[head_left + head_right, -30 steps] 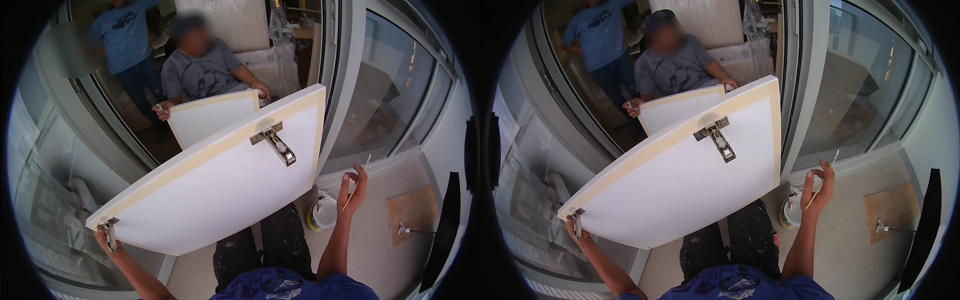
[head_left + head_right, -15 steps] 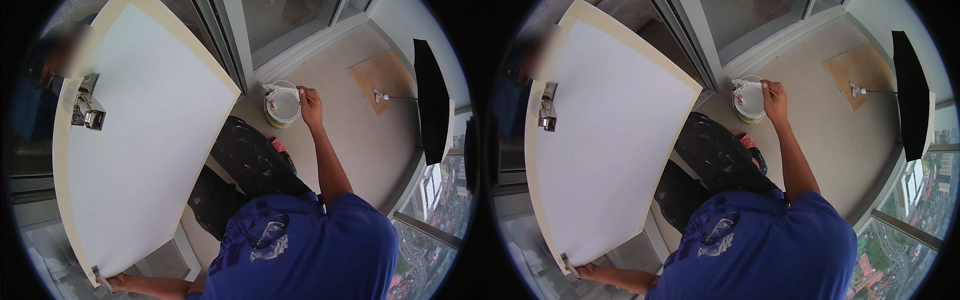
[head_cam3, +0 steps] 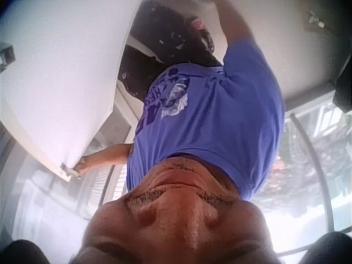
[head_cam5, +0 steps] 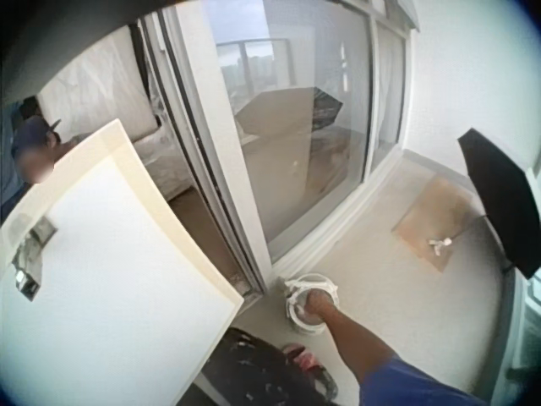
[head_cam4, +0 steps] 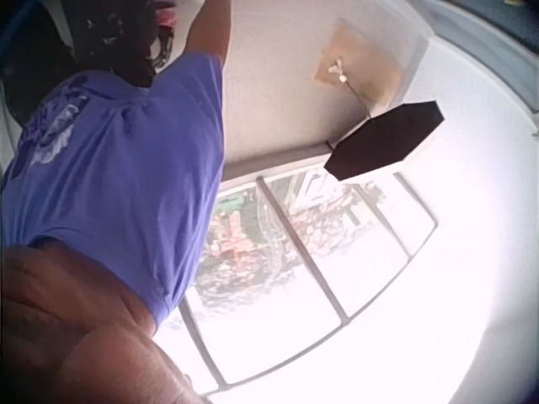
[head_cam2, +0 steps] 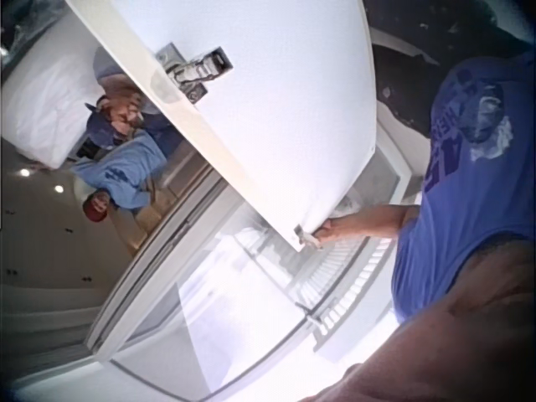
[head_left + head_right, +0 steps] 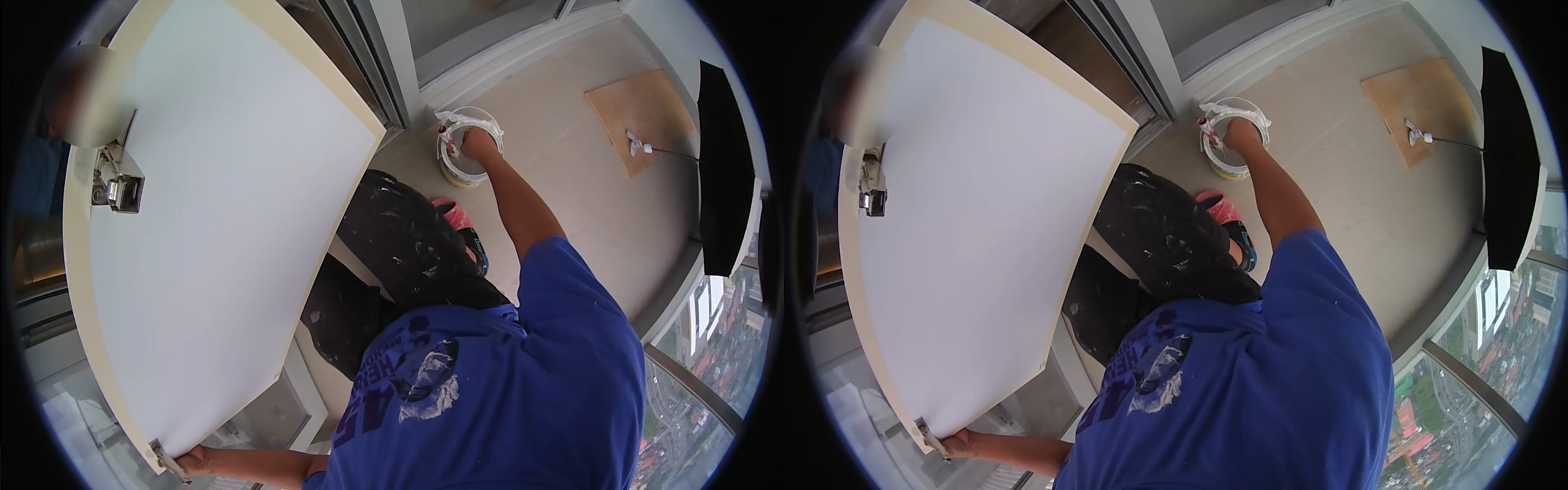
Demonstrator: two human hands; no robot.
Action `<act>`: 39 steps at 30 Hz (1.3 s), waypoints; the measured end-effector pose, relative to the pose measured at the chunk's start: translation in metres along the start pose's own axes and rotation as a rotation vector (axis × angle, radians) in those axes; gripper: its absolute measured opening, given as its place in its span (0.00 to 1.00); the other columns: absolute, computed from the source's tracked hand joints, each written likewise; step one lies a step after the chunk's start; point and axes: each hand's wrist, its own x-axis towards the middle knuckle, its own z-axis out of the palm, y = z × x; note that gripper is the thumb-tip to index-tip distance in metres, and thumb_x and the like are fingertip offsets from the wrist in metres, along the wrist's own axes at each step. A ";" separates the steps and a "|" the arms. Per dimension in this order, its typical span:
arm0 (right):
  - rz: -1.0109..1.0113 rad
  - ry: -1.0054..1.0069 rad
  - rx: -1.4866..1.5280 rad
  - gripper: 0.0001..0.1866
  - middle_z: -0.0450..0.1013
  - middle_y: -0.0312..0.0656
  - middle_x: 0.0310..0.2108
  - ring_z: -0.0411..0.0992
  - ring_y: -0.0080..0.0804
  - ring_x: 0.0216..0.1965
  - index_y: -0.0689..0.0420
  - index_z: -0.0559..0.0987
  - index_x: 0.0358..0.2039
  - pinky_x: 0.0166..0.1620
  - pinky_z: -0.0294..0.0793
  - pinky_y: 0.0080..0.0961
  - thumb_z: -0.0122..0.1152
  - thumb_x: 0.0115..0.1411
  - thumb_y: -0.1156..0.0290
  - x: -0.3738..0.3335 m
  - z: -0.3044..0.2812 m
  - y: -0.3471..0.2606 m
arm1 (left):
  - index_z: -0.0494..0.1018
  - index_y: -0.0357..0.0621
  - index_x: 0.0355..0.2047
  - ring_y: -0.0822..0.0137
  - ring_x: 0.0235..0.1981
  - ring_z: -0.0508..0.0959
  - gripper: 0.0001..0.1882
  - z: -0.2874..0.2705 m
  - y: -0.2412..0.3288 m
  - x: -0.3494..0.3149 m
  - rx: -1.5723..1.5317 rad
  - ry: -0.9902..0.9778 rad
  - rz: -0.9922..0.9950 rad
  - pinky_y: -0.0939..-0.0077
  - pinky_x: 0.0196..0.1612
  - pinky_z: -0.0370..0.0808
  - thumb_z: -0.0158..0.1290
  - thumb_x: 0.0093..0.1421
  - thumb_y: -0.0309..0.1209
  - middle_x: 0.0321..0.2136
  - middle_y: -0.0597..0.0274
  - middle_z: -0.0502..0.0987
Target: The person applies white paint to the edges of a cabinet door using a small brush, occasionally dipping the brush into a paint bucket on the floor.
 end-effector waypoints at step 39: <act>0.251 0.050 0.457 0.11 0.80 0.53 0.28 0.81 0.44 0.31 0.62 0.83 0.29 0.38 0.80 0.36 0.61 0.49 0.68 -0.091 -0.111 -0.008 | 0.72 0.42 0.55 0.53 0.52 0.75 0.29 -0.004 0.049 0.001 0.082 -0.026 0.072 0.50 0.56 0.72 0.56 0.58 0.47 0.53 0.52 0.75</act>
